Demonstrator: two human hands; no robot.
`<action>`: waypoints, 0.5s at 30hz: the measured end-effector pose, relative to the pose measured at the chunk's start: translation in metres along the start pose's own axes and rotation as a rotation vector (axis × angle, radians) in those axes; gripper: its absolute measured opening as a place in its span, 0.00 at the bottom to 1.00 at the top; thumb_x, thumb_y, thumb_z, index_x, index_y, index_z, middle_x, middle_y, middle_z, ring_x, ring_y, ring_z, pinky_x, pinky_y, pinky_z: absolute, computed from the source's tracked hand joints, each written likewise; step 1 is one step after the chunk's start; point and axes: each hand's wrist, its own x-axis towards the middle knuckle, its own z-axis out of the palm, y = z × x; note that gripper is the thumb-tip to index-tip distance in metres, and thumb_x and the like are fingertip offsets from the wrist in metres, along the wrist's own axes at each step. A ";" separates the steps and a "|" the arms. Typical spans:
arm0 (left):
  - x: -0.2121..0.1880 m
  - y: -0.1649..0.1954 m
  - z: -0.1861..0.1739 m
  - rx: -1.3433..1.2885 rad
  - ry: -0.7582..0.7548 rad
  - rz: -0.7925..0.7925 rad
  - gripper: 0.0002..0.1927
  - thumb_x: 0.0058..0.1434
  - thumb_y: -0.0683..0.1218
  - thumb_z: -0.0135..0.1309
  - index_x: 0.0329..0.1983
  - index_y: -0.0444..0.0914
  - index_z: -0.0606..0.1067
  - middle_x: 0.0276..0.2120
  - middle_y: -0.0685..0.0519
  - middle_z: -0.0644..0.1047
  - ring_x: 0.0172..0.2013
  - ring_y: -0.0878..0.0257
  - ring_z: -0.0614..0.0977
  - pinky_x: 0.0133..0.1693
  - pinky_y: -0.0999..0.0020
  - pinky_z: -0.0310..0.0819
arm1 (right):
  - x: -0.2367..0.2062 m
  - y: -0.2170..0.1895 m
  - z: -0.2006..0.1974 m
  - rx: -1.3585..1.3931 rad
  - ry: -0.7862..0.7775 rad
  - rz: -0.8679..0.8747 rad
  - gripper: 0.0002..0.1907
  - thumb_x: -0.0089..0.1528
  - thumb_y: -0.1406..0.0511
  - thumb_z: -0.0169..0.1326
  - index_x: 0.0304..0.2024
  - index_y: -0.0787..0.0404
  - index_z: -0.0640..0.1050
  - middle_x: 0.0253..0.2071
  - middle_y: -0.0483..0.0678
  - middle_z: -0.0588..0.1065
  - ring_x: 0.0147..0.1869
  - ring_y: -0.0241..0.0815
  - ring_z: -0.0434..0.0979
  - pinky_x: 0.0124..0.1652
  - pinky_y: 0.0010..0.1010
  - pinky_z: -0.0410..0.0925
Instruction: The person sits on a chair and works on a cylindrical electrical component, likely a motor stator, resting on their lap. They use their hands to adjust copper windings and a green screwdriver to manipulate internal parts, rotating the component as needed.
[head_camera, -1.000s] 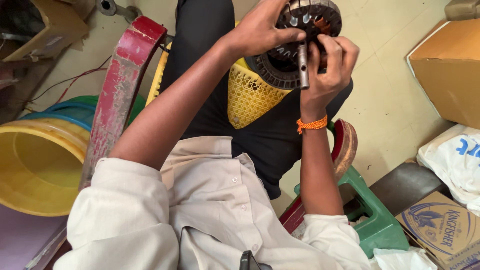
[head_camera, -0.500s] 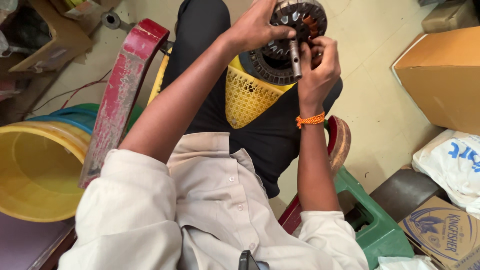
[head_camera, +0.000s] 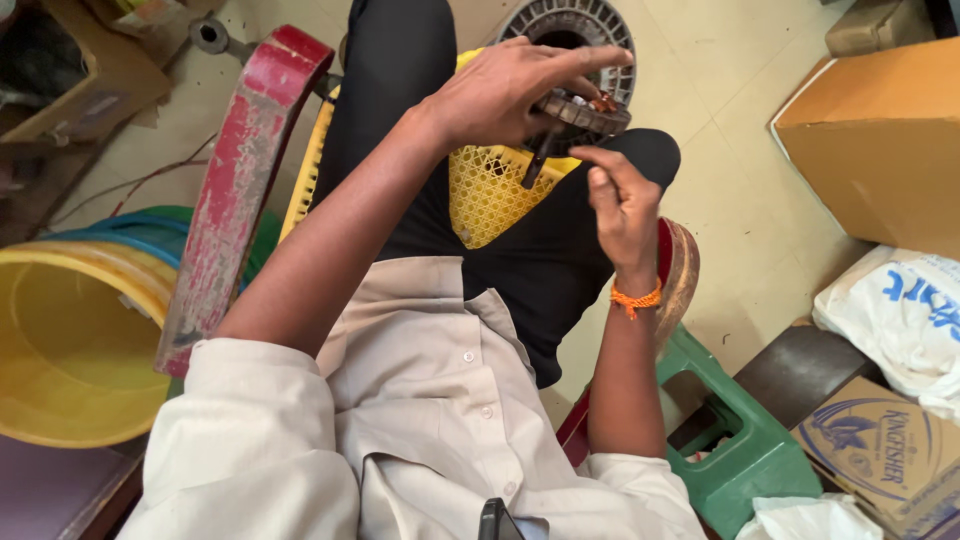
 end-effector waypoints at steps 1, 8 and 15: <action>-0.003 0.003 -0.003 0.017 0.045 0.073 0.50 0.56 0.47 0.70 0.78 0.50 0.56 0.57 0.59 0.82 0.61 0.52 0.77 0.58 0.52 0.70 | 0.001 -0.002 -0.002 -0.013 0.011 0.022 0.13 0.72 0.61 0.53 0.49 0.63 0.82 0.31 0.45 0.72 0.32 0.28 0.66 0.34 0.24 0.62; -0.013 0.013 0.002 0.057 0.298 0.157 0.38 0.67 0.61 0.72 0.71 0.48 0.66 0.57 0.55 0.78 0.61 0.57 0.72 0.62 0.57 0.64 | -0.006 -0.008 -0.007 -0.410 0.098 -0.431 0.10 0.76 0.64 0.52 0.45 0.63 0.81 0.37 0.49 0.80 0.42 0.38 0.79 0.55 0.41 0.66; -0.020 0.021 0.020 0.091 0.411 0.060 0.25 0.61 0.47 0.70 0.60 0.45 0.74 0.44 0.61 0.75 0.46 0.59 0.72 0.47 0.59 0.62 | -0.029 -0.006 0.011 -0.012 0.146 -0.006 0.10 0.73 0.64 0.53 0.44 0.66 0.79 0.29 0.38 0.69 0.30 0.27 0.62 0.31 0.22 0.56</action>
